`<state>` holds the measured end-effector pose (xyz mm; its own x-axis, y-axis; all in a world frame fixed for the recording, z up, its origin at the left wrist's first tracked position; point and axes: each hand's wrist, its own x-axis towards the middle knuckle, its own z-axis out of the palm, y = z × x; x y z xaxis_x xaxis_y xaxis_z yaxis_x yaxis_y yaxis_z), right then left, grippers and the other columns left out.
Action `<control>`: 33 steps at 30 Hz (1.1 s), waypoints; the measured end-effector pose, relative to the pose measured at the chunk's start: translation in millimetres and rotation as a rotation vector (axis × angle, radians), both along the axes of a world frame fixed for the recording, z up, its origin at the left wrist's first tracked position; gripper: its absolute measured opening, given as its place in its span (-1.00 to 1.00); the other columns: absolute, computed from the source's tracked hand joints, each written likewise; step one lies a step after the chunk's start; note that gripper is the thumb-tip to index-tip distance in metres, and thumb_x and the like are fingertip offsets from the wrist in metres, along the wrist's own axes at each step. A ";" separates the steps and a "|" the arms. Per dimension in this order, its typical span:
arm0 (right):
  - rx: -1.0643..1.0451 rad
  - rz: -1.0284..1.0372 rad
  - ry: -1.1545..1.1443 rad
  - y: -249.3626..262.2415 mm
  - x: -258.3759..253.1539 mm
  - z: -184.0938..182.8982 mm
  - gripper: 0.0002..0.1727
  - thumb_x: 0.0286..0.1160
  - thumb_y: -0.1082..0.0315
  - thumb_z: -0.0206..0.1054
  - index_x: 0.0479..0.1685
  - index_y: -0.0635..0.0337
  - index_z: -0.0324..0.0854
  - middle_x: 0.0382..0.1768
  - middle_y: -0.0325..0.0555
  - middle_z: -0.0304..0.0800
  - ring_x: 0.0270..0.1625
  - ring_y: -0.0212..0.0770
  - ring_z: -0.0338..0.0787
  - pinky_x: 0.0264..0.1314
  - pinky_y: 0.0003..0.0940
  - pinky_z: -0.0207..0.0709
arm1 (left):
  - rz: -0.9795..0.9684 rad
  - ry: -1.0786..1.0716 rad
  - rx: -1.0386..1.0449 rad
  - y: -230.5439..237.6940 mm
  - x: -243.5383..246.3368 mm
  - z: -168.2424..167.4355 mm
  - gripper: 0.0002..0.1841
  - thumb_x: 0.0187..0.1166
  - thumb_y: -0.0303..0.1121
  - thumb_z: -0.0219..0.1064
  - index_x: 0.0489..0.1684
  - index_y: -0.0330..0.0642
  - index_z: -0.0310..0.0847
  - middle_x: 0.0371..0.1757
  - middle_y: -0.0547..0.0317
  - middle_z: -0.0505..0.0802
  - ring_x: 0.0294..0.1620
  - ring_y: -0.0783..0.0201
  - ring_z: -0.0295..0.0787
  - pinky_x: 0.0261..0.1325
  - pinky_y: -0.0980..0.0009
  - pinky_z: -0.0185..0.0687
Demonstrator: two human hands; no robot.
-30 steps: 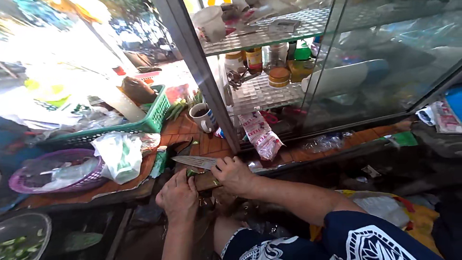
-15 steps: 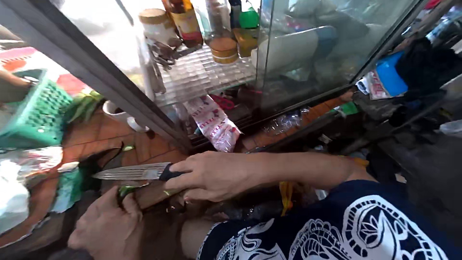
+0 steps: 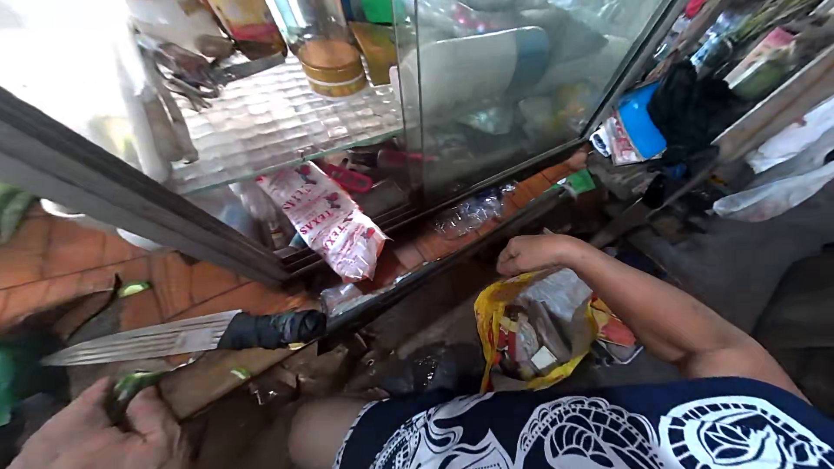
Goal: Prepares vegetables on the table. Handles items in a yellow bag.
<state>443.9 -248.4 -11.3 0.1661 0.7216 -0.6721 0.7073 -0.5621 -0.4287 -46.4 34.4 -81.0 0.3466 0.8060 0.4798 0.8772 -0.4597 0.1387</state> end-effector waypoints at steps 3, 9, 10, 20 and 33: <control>-0.125 -0.080 -0.104 -3.9 19.1 -28.3 -0.59 0.82 0.17 0.11 0.11 0.37 0.72 -0.06 0.21 0.78 -0.05 0.04 0.74 0.14 0.10 0.55 | -0.001 -0.001 0.003 -1.8 -1.0 2.5 -0.53 0.80 -0.06 0.09 0.47 -0.13 0.63 0.36 -0.18 0.80 0.47 -0.16 0.69 0.49 -0.13 0.49; -0.202 -0.146 -0.036 -4.6 23.1 -58.5 -0.59 0.82 0.18 0.10 0.19 0.35 0.70 0.08 0.21 0.77 0.10 0.04 0.76 0.28 0.09 0.53 | -0.005 -0.002 -0.017 -6.2 1.6 8.1 -0.55 0.79 -0.08 0.12 0.44 -0.16 0.65 0.35 -0.17 0.81 0.46 -0.16 0.70 0.49 -0.13 0.48; -0.203 -0.137 -0.040 -4.9 22.6 -63.1 -0.60 0.81 0.18 0.11 0.17 0.34 0.72 0.06 0.21 0.79 0.09 0.06 0.77 0.28 0.12 0.54 | -0.002 0.006 -0.017 -6.1 1.4 8.0 -0.55 0.79 -0.08 0.12 0.45 -0.15 0.64 0.36 -0.16 0.80 0.47 -0.14 0.69 0.49 -0.12 0.48; -0.299 -0.105 -0.037 -19.5 16.9 -107.7 -0.58 0.77 0.16 0.17 0.05 0.40 0.73 -0.03 0.25 0.80 0.00 0.13 0.79 0.20 0.22 0.55 | 0.002 -0.003 -0.003 -6.4 2.2 7.6 -0.55 0.80 -0.09 0.11 0.45 -0.17 0.63 0.36 -0.18 0.80 0.47 -0.15 0.69 0.51 -0.11 0.47; -0.402 -0.535 0.252 -66.6 -69.6 -237.7 -0.15 0.71 -0.30 0.07 0.32 0.49 0.56 0.21 0.41 0.71 0.22 0.23 0.75 0.35 0.22 0.52 | 0.117 0.097 -0.003 -10.4 -0.1 9.7 -0.46 0.77 0.08 0.11 0.59 0.02 0.57 0.59 -0.18 0.62 0.65 -0.24 0.47 0.60 -0.42 0.15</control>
<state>374.2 -315.0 -249.0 0.2328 0.2726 -0.9335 0.1974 -0.9532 -0.2291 -46.5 24.0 -71.4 0.2946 0.8450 0.4463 0.9343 -0.3529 0.0514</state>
